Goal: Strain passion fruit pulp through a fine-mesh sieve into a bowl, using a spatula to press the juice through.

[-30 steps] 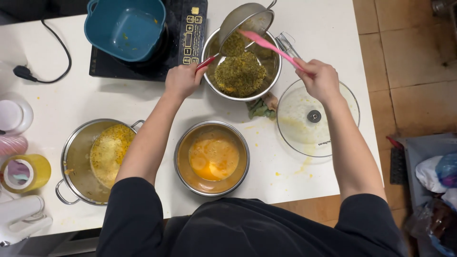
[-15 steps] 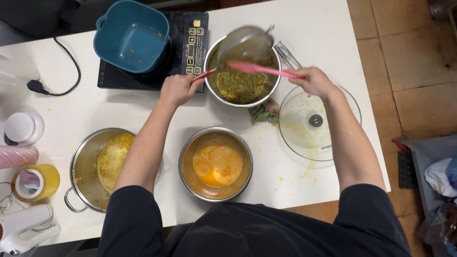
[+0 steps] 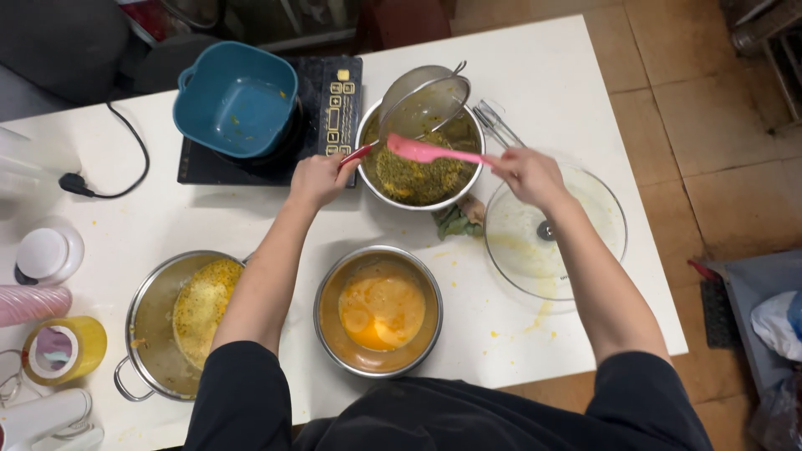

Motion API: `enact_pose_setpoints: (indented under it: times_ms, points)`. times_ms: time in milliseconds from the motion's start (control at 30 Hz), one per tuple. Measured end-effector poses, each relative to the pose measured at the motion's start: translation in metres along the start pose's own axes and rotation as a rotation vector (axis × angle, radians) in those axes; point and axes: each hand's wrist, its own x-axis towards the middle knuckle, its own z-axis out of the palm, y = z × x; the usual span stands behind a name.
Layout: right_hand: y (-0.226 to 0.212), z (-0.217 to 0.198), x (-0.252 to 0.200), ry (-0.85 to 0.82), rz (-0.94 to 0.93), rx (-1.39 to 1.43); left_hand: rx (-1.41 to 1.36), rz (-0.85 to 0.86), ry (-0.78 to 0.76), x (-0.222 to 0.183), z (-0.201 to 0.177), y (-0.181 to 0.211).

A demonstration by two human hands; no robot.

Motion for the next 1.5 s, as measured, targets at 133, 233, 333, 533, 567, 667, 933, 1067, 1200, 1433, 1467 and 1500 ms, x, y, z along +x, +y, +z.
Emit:
enact_pose_setpoints:
  times_ms: [133, 233, 333, 533, 567, 667, 933, 1067, 1200, 1433, 1467, 1500]
  points:
    - [-0.002, -0.011, -0.014, -0.061, -0.065, -0.072, 0.006, -0.025, 0.011, 0.001, 0.000, -0.007]
    - [-0.016, -0.020, -0.011, -0.026, -0.027, -0.042, 0.012, -0.038, -0.015, 0.006, -0.001, 0.001]
    - [-0.034, -0.019, -0.003, -0.016, 0.210, 0.008, 0.045, -0.034, -0.057, 0.011, 0.001, 0.011]
    - [-0.032, -0.010, -0.016, -0.021, 0.067, -0.196, 0.023, -0.037, 0.024, 0.006, -0.002, 0.005]
    - [-0.032, -0.012, -0.017, -0.046, 0.059, -0.254, 0.017, -0.052, 0.039, 0.003, -0.003, 0.003]
    - [-0.036, -0.012, -0.018, -0.003, 0.085, -0.226, 0.034, -0.048, 0.042, 0.005, 0.003, -0.003]
    - [-0.037, -0.004, -0.016, 0.041, 0.029, -0.307, 0.065, -0.051, -0.001, -0.007, 0.000, -0.002]
    - [-0.056, -0.016, -0.015, 0.109, 0.099, -0.297, 0.079, -0.050, -0.005, -0.009, 0.000, 0.001]
    - [-0.069, 0.008, -0.027, 0.108, 0.085, -0.031, 0.049, -0.077, 0.006, -0.006, 0.000, 0.013]
    - [-0.059, -0.002, -0.022, 0.032, 0.255, -0.110, 0.020, -0.156, 0.001, -0.010, -0.013, 0.007]
    - [-0.059, -0.002, -0.023, 0.037, 0.275, -0.035, 0.018, -0.150, -0.018, -0.011, -0.012, 0.010]
    - [-0.058, -0.002, -0.024, 0.042, 0.295, 0.040, 0.016, -0.144, -0.037, -0.012, -0.011, 0.012]
